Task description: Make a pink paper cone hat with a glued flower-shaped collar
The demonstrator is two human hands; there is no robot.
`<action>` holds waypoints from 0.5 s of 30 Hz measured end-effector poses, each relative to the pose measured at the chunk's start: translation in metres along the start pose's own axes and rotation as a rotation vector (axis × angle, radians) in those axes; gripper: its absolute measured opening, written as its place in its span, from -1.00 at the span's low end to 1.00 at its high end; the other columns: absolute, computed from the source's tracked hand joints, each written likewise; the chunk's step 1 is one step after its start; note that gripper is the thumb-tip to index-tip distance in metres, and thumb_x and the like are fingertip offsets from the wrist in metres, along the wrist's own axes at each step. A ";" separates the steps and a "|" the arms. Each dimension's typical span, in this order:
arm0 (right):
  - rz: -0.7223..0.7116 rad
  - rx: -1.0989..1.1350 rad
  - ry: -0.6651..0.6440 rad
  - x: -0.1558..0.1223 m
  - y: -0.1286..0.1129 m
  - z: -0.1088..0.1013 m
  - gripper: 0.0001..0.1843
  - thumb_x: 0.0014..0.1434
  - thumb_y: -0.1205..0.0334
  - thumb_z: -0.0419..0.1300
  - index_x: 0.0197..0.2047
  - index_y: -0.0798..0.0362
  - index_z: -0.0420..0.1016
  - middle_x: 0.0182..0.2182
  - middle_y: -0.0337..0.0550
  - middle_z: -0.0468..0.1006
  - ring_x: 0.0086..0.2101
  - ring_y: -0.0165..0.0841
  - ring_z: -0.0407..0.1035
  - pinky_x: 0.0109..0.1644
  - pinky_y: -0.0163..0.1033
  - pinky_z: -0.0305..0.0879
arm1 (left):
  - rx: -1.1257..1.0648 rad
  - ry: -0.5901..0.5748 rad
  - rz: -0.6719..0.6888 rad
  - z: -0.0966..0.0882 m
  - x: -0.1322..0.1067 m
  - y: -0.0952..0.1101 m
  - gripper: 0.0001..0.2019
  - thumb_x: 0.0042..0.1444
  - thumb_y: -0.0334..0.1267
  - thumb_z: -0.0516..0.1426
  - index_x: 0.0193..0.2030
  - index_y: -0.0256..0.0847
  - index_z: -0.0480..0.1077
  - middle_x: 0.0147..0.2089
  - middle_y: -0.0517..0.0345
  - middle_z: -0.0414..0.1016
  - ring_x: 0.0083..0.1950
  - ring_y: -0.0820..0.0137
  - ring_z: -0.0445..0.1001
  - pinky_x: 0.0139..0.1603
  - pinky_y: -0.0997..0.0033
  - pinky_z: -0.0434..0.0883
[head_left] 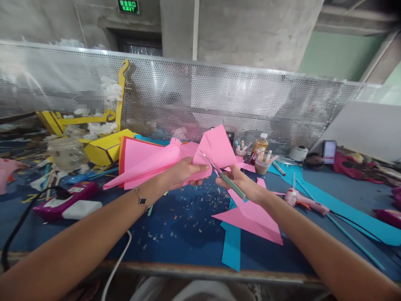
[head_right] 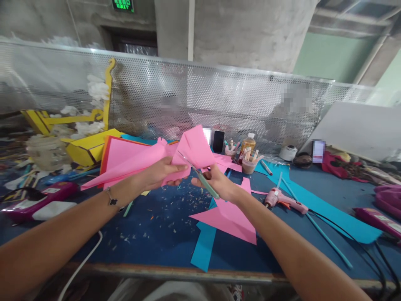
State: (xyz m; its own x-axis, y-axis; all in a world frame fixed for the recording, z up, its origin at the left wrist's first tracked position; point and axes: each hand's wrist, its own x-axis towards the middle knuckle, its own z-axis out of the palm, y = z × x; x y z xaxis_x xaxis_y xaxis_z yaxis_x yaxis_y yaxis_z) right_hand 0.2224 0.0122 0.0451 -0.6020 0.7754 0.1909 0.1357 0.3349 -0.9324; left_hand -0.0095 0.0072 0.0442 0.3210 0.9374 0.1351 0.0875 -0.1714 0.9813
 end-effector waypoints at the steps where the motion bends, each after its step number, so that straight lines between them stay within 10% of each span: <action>1: -0.008 0.002 -0.004 0.000 0.000 0.001 -0.28 0.01 -0.04 0.50 0.07 -0.06 0.20 -0.48 -0.46 0.20 -0.47 -0.43 0.11 -0.41 -0.28 0.08 | 0.034 0.007 -0.007 0.001 -0.001 0.000 -0.71 0.17 -0.04 0.31 -0.23 -0.27 0.50 -0.41 0.07 0.51 -0.53 0.45 0.42 -0.59 0.47 0.24; 15: 0.048 -0.006 0.026 0.003 0.000 0.002 -0.30 -0.05 -0.09 0.52 -0.04 0.02 0.24 -0.55 -0.40 0.37 -0.60 -0.48 0.16 -0.56 -0.31 0.04 | -0.052 -0.042 -0.063 -0.003 -0.004 0.010 -0.74 0.18 -0.09 0.30 -0.25 -0.27 0.47 -0.38 0.12 0.48 -0.55 0.53 0.36 -0.65 0.52 0.11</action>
State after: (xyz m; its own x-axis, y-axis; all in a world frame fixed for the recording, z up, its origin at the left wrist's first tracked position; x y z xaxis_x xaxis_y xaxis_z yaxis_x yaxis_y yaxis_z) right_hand 0.2196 0.0133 0.0455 -0.5740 0.8041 0.1544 0.1686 0.3006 -0.9387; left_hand -0.0123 0.0026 0.0541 0.3555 0.9322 0.0686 0.0603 -0.0961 0.9935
